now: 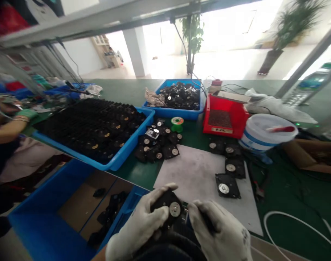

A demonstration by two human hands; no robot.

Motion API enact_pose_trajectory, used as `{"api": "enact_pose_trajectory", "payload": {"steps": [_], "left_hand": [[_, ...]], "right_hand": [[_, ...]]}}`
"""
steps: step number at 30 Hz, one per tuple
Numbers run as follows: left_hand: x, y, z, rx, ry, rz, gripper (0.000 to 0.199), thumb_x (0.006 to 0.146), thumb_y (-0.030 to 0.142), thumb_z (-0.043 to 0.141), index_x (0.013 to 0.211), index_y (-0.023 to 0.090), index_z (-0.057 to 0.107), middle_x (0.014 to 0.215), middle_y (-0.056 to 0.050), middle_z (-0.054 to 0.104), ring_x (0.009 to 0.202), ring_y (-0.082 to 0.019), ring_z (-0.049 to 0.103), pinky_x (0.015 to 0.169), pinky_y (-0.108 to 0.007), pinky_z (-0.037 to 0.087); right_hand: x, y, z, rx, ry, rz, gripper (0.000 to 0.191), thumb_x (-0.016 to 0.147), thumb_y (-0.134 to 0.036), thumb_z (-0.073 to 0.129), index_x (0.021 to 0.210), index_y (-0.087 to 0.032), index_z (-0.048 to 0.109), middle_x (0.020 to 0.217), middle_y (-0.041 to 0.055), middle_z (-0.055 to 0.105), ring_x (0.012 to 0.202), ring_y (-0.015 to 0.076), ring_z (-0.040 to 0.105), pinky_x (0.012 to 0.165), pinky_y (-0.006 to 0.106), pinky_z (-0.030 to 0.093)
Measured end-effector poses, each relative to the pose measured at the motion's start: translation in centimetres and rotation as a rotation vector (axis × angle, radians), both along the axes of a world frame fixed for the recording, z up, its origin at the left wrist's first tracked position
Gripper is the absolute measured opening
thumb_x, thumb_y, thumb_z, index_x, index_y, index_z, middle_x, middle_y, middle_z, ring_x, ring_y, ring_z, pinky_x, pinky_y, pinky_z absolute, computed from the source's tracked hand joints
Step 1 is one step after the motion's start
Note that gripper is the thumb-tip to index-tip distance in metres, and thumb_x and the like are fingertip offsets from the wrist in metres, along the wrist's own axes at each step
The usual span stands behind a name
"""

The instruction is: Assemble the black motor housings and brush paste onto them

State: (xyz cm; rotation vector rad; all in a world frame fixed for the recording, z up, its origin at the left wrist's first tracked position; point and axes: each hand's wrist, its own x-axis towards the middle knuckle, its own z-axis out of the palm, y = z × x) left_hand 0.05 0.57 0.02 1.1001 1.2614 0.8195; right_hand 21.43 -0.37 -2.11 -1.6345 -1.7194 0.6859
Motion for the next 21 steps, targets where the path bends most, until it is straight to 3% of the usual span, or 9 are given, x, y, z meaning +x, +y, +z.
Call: {"api": "enact_pose_trajectory", "payload": {"steps": [5, 9, 21], "left_hand": [[-0.1, 0.0, 0.9, -0.034, -0.013, -0.005, 0.064, 0.078, 0.029, 0.061, 0.141, 0.014, 0.066, 0.116, -0.008, 0.079, 0.110, -0.029, 0.070, 0.090, -0.032, 0.057], [-0.2, 0.0, 0.9, 0.011, 0.026, -0.015, 0.059, 0.079, 0.025, 0.062, 0.137, 0.020, 0.070, 0.139, -0.005, 0.073, 0.133, -0.030, 0.063, 0.111, -0.034, 0.049], [-0.5, 0.1, 0.8, 0.034, 0.076, -0.053, 0.061, 0.079, 0.025, 0.061, 0.139, 0.018, 0.069, 0.144, -0.006, 0.071, 0.136, -0.030, 0.062, 0.118, -0.038, 0.046]], "right_hand": [[-1.5, 0.7, 1.0, 0.159, 0.062, 0.051, 0.032, 0.104, -0.043, 0.062, 0.081, -0.024, 0.070, 0.075, 0.0021, 0.070, 0.066, 0.0185, 0.068, 0.062, 0.024, 0.052], [-1.8, 1.0, 1.4, 0.260, 0.052, 0.102, 0.030, 0.105, -0.037, 0.062, 0.078, -0.024, 0.068, 0.071, -0.0005, 0.067, 0.060, 0.0159, 0.064, 0.060, 0.024, 0.048], [-2.2, 1.4, 2.4, 0.238, -0.038, 0.208, 0.029, 0.105, -0.030, 0.060, 0.078, -0.023, 0.069, 0.071, 0.0010, 0.067, 0.064, 0.0165, 0.066, 0.058, 0.026, 0.046]]}}
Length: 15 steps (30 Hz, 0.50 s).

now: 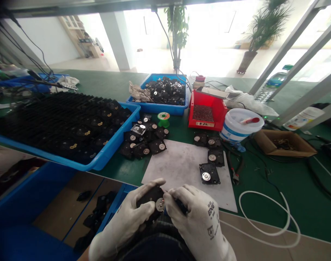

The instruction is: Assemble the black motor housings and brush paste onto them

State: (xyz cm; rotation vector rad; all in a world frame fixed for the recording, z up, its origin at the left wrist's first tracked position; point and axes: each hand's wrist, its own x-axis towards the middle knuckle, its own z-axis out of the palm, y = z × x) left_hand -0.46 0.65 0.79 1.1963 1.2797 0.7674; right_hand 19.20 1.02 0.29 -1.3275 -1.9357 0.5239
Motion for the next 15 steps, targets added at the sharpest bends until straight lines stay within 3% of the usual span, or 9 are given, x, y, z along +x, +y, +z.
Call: {"api": "enact_pose_trajectory", "payload": {"steps": [15], "left_hand": [[-0.17, -0.09, 0.07, 0.000, 0.010, -0.006, 0.061, 0.079, 0.024, 0.060, 0.139, 0.019, 0.070, 0.142, -0.005, 0.072, 0.132, -0.030, 0.064, 0.119, -0.039, 0.046]], "right_hand": [[0.00, 0.14, -0.37, 0.096, -0.057, -0.003, 0.033, 0.106, -0.033, 0.058, 0.076, -0.023, 0.068, 0.067, -0.0008, 0.063, 0.059, 0.0149, 0.063, 0.056, 0.025, 0.042]]}}
